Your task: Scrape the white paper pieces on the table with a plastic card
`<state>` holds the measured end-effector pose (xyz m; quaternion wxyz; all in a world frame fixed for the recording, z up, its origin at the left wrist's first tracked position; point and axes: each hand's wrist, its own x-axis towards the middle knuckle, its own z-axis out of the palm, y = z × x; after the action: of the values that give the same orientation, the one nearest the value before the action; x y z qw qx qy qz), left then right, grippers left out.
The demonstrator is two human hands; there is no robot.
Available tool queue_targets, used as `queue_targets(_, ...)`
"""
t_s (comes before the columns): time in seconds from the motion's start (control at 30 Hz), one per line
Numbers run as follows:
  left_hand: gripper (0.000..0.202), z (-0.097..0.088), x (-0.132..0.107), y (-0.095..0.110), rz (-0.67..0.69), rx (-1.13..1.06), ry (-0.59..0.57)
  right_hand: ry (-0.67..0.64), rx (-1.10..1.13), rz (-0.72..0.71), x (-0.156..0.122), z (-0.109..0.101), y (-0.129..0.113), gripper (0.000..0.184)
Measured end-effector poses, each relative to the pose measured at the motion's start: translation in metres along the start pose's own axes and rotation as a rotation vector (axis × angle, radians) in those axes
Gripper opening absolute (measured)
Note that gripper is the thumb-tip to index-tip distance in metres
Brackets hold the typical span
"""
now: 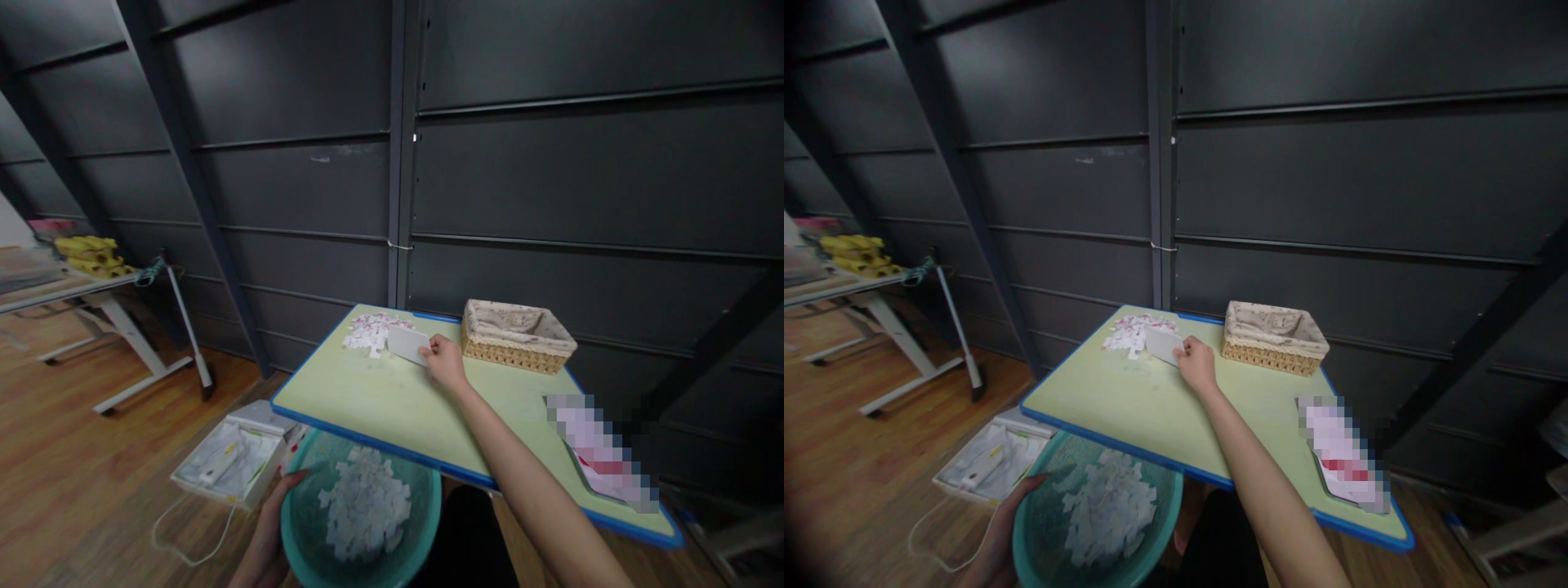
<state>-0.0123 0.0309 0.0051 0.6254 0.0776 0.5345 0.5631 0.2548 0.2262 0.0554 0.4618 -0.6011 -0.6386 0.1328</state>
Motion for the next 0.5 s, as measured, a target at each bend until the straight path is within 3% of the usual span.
queue_targets(0.27,0.008,0.0028,-0.0032,0.0023,-0.05,-0.016,-0.007,-0.106,0.099,0.021,-0.0018,-0.0006,-0.0018,0.011)
queue_targets(0.37,0.008,0.0043,-0.0052,0.0041,-0.062,-0.016,0.01,-0.045,0.107,0.009,-0.0024,-0.0021,-0.0033,0.015)
queue_targets(0.5,0.004,0.0028,-0.0044,0.0036,-0.074,-0.011,0.006,0.01,-0.049,-0.042,-0.0064,-0.0041,-0.0092,0.011)
